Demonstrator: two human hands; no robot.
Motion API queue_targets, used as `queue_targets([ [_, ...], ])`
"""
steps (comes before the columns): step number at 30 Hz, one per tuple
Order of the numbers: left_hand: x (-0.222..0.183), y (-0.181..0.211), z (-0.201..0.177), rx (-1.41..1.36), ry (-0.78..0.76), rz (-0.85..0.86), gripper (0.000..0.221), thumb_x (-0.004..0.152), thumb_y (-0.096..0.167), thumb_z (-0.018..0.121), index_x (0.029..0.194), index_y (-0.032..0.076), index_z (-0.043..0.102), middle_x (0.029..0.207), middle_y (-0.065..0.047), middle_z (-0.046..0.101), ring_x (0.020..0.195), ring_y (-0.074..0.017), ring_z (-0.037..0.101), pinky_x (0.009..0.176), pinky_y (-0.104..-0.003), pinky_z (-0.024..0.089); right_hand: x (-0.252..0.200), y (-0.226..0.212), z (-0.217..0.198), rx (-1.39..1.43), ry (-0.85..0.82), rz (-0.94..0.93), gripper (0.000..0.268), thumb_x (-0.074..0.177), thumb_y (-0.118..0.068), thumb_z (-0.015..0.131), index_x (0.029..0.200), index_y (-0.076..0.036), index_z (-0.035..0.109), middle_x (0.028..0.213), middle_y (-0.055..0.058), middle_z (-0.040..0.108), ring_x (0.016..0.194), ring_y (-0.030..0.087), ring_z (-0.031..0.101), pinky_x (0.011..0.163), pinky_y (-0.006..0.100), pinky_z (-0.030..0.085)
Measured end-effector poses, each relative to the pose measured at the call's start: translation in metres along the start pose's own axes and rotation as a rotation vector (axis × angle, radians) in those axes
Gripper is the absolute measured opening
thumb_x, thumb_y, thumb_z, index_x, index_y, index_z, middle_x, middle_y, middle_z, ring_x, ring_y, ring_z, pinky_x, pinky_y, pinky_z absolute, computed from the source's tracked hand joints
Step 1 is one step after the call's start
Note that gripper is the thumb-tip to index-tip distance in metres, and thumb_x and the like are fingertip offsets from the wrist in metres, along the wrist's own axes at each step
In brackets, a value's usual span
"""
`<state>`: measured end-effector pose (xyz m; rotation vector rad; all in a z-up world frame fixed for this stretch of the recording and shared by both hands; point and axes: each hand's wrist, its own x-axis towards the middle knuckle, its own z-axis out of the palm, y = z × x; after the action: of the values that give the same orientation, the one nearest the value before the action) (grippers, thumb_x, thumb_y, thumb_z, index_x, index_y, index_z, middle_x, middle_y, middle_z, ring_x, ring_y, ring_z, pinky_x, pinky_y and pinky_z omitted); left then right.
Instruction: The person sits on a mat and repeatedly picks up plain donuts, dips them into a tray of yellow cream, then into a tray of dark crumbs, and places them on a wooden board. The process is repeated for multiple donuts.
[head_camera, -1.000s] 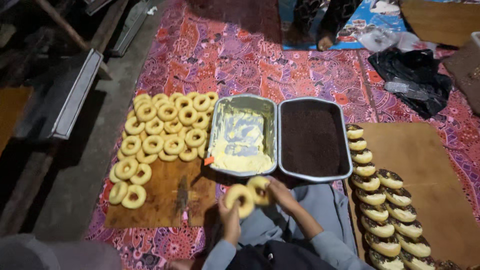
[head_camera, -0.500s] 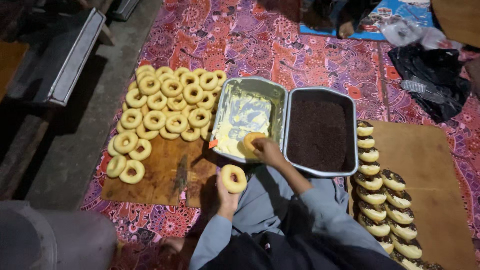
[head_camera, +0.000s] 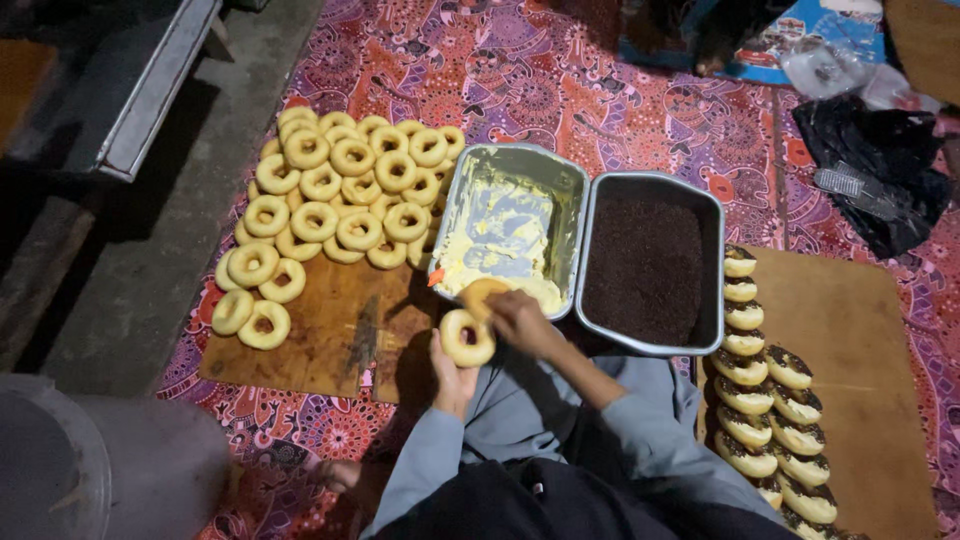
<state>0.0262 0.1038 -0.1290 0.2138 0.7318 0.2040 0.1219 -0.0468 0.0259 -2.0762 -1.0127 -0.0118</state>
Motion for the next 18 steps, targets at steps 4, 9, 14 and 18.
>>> queue_targets([
  [4, -0.013, 0.002, 0.003, -0.096, -0.260, 0.028, 0.044, 0.107, 0.045, 0.046, 0.112, 0.006, 0.064, 0.106, -0.009, 0.066, 0.105, -0.0251, 0.065, 0.099, -0.043, 0.054, 0.024, 0.033, -0.018, -0.378, -0.286, 0.374, 0.021, 0.086, -0.020, 0.076, 0.105, -0.013, 0.078, 0.105, 0.014, 0.071, 0.109, 0.033, 0.063, 0.091, 0.052, 0.047],
  [9, -0.026, 0.011, 0.015, -0.079, -0.129, -0.056, 0.051, 0.096, 0.051, 0.043, 0.106, 0.008, 0.067, 0.093, -0.008, 0.065, 0.092, -0.0252, 0.065, 0.089, -0.045, 0.055, 0.003, -0.009, -0.007, 0.131, -0.104, 0.240, 0.032, 0.091, -0.020, 0.070, 0.122, -0.012, 0.072, 0.117, 0.011, 0.071, 0.112, 0.028, 0.065, 0.099, 0.044, 0.053],
  [14, -0.026, 0.010, 0.017, 0.027, -0.135, -0.004, 0.048, 0.105, 0.049, 0.043, 0.119, 0.008, 0.065, 0.111, -0.008, 0.067, 0.102, -0.0250, 0.062, 0.091, -0.041, 0.048, -0.015, -0.027, -0.001, -0.003, -0.046, 0.086, 0.038, 0.084, -0.017, 0.073, 0.121, -0.010, 0.073, 0.113, 0.016, 0.070, 0.107, 0.035, 0.064, 0.097, 0.047, 0.049],
  [18, -0.030, 0.006, 0.016, -0.019, -0.215, -0.034, 0.052, 0.096, 0.038, 0.041, 0.120, -0.002, 0.064, 0.116, -0.015, 0.067, 0.114, -0.0307, 0.066, 0.105, -0.046, 0.053, 0.008, 0.010, -0.021, -0.391, -0.152, 0.359, 0.039, 0.079, -0.016, 0.075, 0.118, -0.015, 0.078, 0.107, 0.016, 0.070, 0.106, 0.037, 0.064, 0.092, 0.055, 0.045],
])
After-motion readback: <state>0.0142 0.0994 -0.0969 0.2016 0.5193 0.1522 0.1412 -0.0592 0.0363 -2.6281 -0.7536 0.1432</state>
